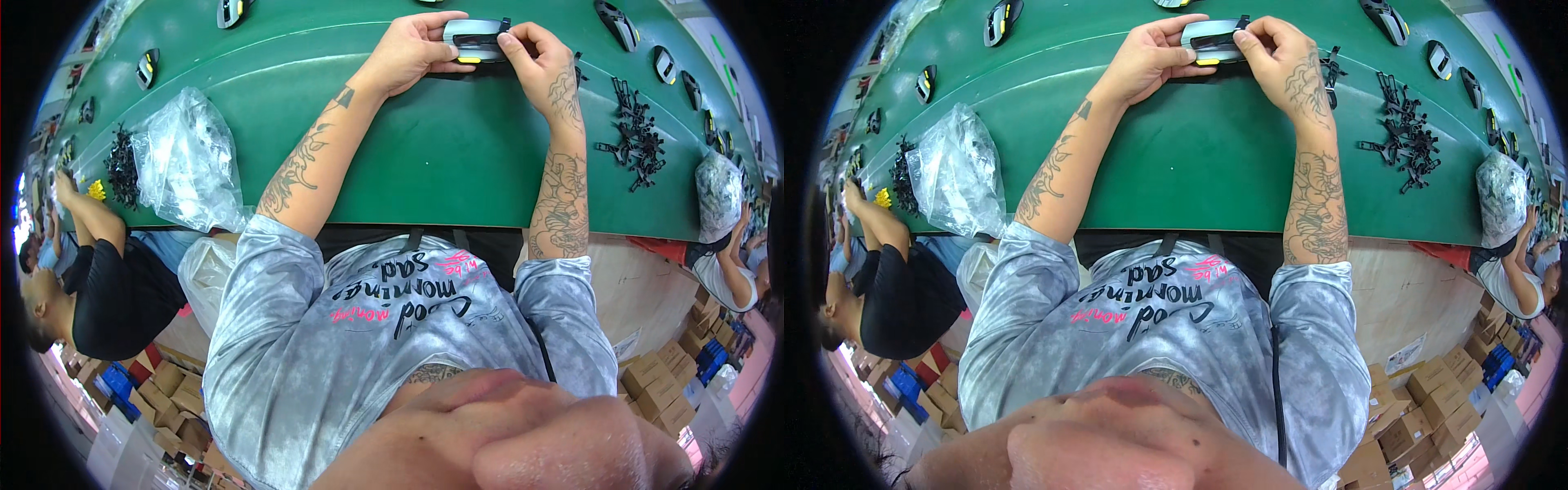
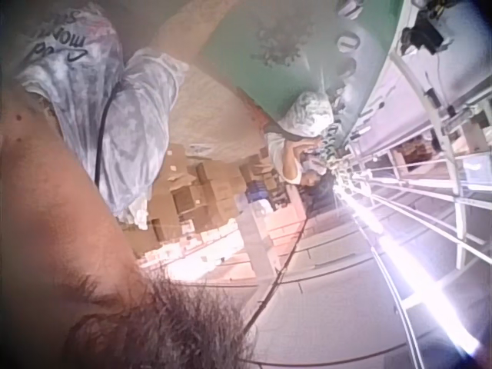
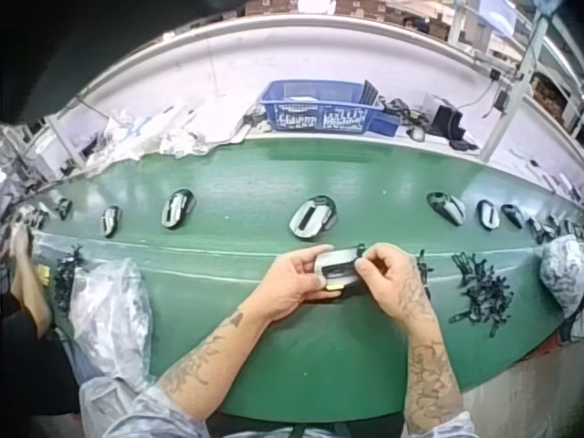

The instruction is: The person assembles small plastic components by hand, then places the assembled components into individual packaging bags.

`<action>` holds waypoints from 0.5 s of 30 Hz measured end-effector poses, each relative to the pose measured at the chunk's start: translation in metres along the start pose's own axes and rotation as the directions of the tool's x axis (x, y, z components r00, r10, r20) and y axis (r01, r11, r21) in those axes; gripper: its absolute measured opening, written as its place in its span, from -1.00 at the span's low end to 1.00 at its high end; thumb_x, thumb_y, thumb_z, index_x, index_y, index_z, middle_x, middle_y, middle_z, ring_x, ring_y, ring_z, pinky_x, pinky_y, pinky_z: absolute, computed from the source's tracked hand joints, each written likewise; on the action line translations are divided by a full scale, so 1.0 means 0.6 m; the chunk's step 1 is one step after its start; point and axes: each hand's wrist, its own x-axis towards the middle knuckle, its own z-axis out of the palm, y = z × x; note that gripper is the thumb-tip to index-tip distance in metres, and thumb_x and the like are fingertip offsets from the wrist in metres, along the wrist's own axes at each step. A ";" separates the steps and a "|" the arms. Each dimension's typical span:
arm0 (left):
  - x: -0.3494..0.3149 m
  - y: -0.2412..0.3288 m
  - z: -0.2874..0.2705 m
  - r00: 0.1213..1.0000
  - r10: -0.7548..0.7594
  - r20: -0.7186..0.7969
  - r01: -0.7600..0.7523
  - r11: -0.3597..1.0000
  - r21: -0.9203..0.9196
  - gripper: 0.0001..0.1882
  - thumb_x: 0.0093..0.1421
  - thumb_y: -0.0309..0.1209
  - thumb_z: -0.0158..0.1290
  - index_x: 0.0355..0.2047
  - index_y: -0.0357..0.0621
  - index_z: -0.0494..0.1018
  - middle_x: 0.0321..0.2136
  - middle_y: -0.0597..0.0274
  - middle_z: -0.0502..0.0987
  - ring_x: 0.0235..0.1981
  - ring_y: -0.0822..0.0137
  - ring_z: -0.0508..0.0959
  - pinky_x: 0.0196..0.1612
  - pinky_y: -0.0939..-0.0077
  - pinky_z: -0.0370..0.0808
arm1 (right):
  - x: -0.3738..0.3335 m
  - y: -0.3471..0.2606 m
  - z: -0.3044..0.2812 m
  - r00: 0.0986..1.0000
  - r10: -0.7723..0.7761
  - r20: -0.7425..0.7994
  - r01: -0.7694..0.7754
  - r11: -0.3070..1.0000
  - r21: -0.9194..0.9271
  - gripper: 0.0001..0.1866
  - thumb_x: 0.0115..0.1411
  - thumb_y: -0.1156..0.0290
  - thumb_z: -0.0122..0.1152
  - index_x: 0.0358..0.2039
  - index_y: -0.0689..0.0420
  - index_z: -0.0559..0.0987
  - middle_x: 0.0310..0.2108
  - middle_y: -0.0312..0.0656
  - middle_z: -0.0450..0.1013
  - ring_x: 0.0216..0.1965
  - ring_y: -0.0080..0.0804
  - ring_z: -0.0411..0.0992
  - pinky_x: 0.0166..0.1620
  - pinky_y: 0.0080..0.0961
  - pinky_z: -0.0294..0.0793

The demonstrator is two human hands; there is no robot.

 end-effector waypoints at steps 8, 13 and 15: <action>0.004 -0.005 -0.012 0.999 0.047 0.017 -0.046 0.996 -0.076 -0.44 0.28 -0.74 0.04 0.30 -0.39 0.30 0.05 -0.03 0.54 0.00 0.21 0.64 0.13 0.23 0.68 | 0.011 0.025 0.026 0.972 -0.199 -0.123 0.201 0.980 0.004 -0.71 0.24 0.24 0.35 -0.38 0.25 0.62 -0.42 -0.22 0.48 -0.42 -0.45 0.43 -0.28 -0.48 0.45; 0.006 -0.008 -0.007 0.999 0.036 -0.015 -0.036 0.999 -0.040 -0.45 0.28 -0.74 0.04 0.30 -0.39 0.30 0.06 -0.03 0.53 0.01 0.21 0.64 0.14 0.24 0.68 | 0.018 0.039 0.027 0.962 -0.231 -0.142 0.255 0.950 0.180 -0.73 0.23 0.27 0.37 -0.39 0.25 0.62 -0.41 -0.22 0.44 -0.43 -0.42 0.40 -0.29 -0.47 0.43; 0.006 -0.009 -0.011 0.999 0.033 -0.005 -0.034 0.999 -0.022 -0.45 0.28 -0.74 0.05 0.30 -0.39 0.30 0.06 -0.03 0.53 0.01 0.21 0.64 0.14 0.23 0.68 | 0.009 0.020 0.040 0.977 -0.143 -0.161 0.151 0.988 0.040 -0.74 0.22 0.29 0.38 -0.40 0.26 0.62 -0.42 -0.21 0.44 -0.42 -0.41 0.41 -0.29 -0.45 0.42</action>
